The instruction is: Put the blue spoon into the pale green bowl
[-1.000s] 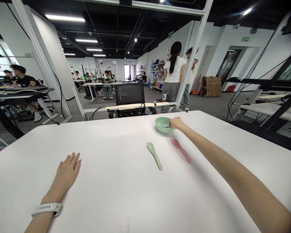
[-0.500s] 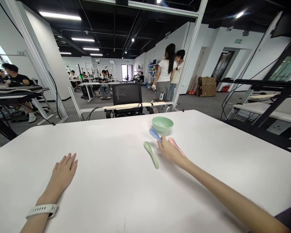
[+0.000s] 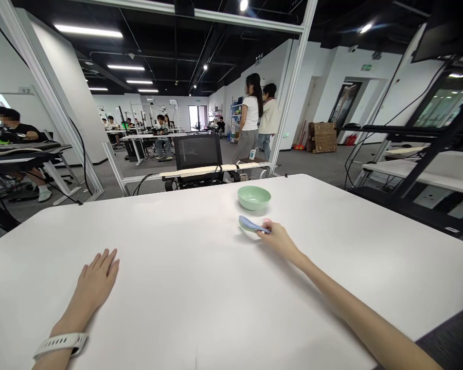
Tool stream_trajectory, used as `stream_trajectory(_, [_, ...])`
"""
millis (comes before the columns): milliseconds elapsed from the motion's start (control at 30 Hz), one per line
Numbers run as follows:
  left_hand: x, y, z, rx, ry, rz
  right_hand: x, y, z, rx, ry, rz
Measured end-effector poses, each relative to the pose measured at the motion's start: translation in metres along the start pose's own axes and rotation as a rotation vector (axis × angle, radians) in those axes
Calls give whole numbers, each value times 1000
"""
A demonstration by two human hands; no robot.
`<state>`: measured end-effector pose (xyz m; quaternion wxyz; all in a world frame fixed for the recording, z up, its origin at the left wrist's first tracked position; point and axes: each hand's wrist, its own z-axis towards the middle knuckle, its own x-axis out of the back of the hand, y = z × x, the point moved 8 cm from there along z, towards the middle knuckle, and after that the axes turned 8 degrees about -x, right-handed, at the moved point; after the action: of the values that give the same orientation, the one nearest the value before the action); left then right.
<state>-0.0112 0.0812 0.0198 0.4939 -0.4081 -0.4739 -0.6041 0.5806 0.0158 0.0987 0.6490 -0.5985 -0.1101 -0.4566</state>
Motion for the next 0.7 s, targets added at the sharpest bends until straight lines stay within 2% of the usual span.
stream_trajectory(100, [1, 0, 0, 3, 13, -5, 35, 24, 24, -46, 5, 68])
stream_trajectory(233, [2, -1, 0, -4, 32, -19, 96, 67, 49, -86, 227, 24])
stream_trajectory(300, [1, -3, 1, -2, 29, -25, 114, 93, 56, -145, 305, -74])
stream_trajectory(367, [-1, -5, 2, -8, 11, -29, 117, 116, 60, -227, 297, -187])
stream_trajectory(467, [-3, -11, 6, 11, 10, -27, 108, 140, 61, -325, 204, -310])
stream_trajectory(567, [-6, -14, 9, 1, 5, -28, 104, 151, 59, -374, 181, -330])
stream_trajectory(700, [-6, -14, 10, 2, 11, -27, 110, 160, 58, -408, 204, -297])
